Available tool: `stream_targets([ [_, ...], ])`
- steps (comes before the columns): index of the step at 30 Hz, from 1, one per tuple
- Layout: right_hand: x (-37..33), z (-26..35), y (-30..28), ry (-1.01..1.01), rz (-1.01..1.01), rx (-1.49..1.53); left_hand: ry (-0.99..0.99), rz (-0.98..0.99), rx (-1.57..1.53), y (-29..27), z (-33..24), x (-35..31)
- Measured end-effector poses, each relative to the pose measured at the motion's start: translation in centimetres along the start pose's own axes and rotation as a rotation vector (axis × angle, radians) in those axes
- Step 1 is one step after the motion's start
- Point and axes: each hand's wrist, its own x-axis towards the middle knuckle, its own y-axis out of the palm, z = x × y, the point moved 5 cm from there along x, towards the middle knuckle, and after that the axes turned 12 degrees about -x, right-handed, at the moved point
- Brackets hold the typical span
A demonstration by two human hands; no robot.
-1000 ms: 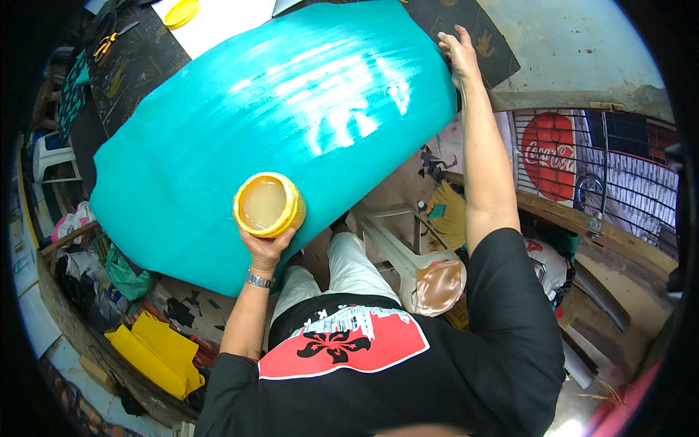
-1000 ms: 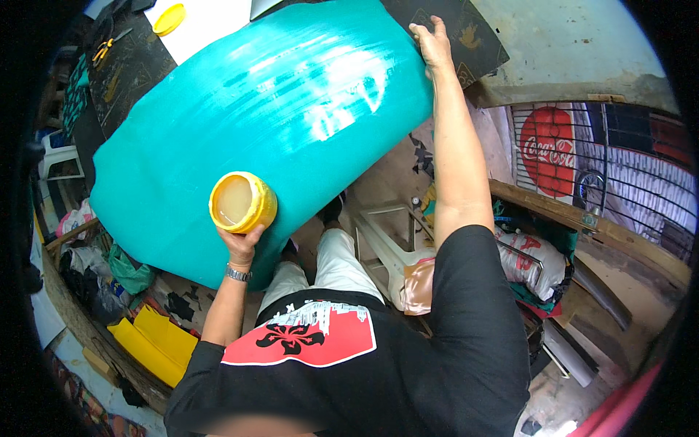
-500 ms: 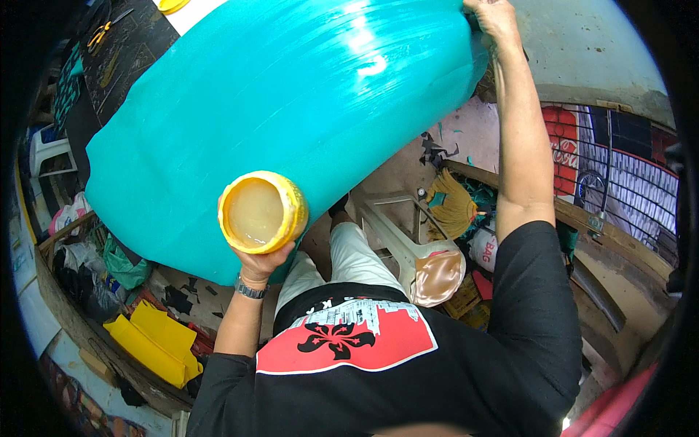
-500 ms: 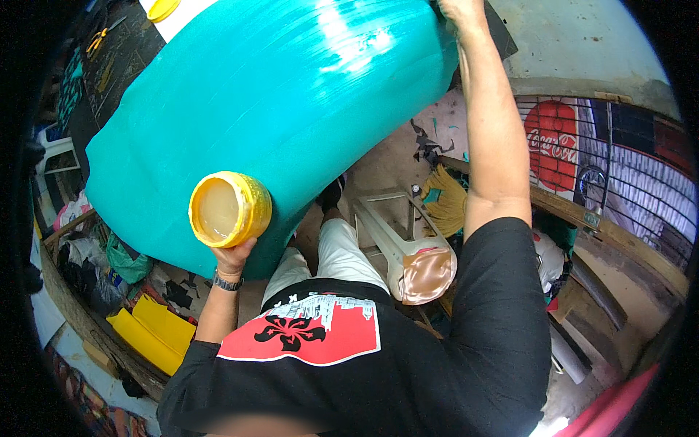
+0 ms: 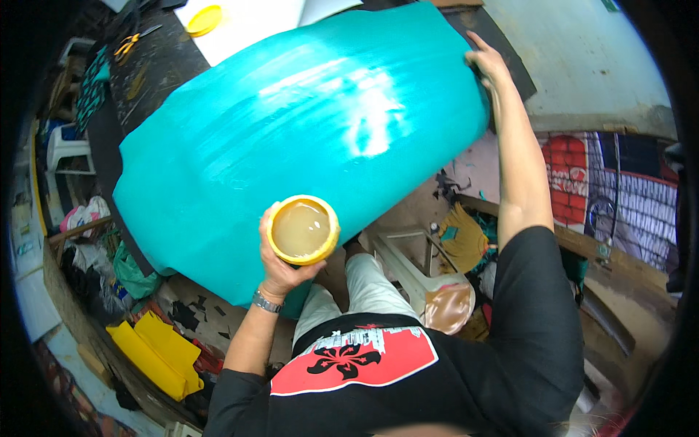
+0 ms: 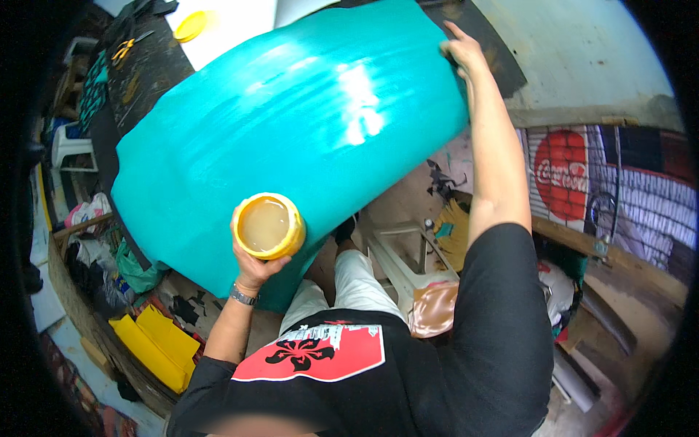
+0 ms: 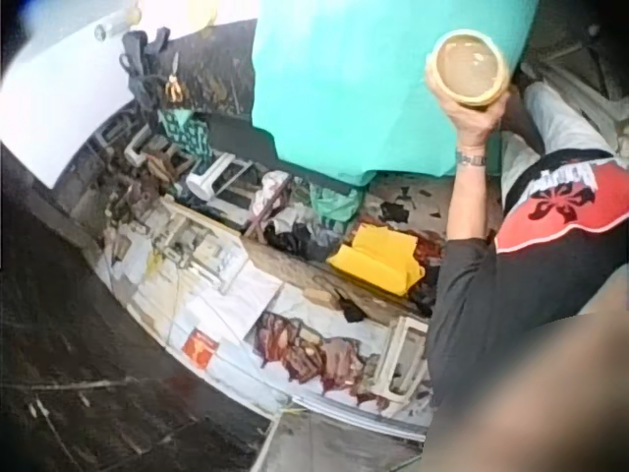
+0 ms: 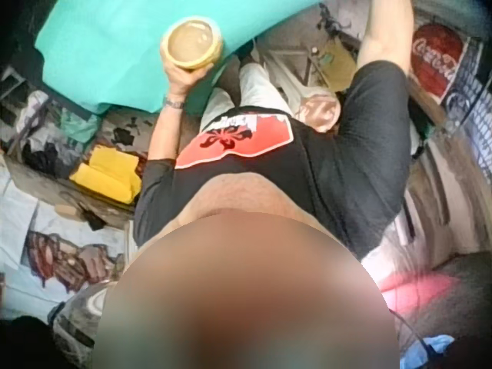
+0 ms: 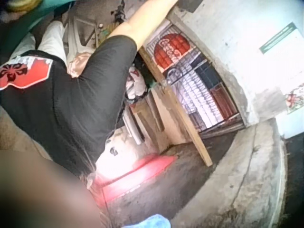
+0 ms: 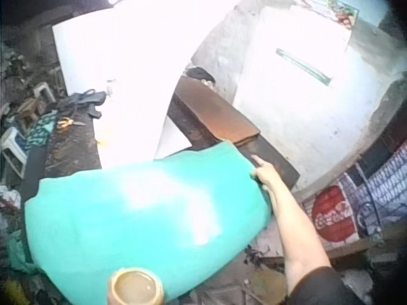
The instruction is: The person repeatedly scoops a viscous substance from a yellow container and spreads it by hand over a large teal sheet on a workbench. They smooth the surface, lift and reposition the sheet, and continue applying the substance across its area.
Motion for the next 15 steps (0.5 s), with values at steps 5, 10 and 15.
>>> stream_targets([
  [5,-2.0,0.4,0.7,-0.209,-0.247,-0.348,0.001,-0.065,0.017,0.8,2.6,0.6],
  [10,-14.8,5.6,2.4,-0.515,-0.19,-0.136,0.026,-0.089,0.159,0.9,3.0,0.4],
  [15,-31.4,11.2,9.1,-0.831,0.782,-0.06,0.176,-0.021,0.355,1.6,1.7,0.6],
])
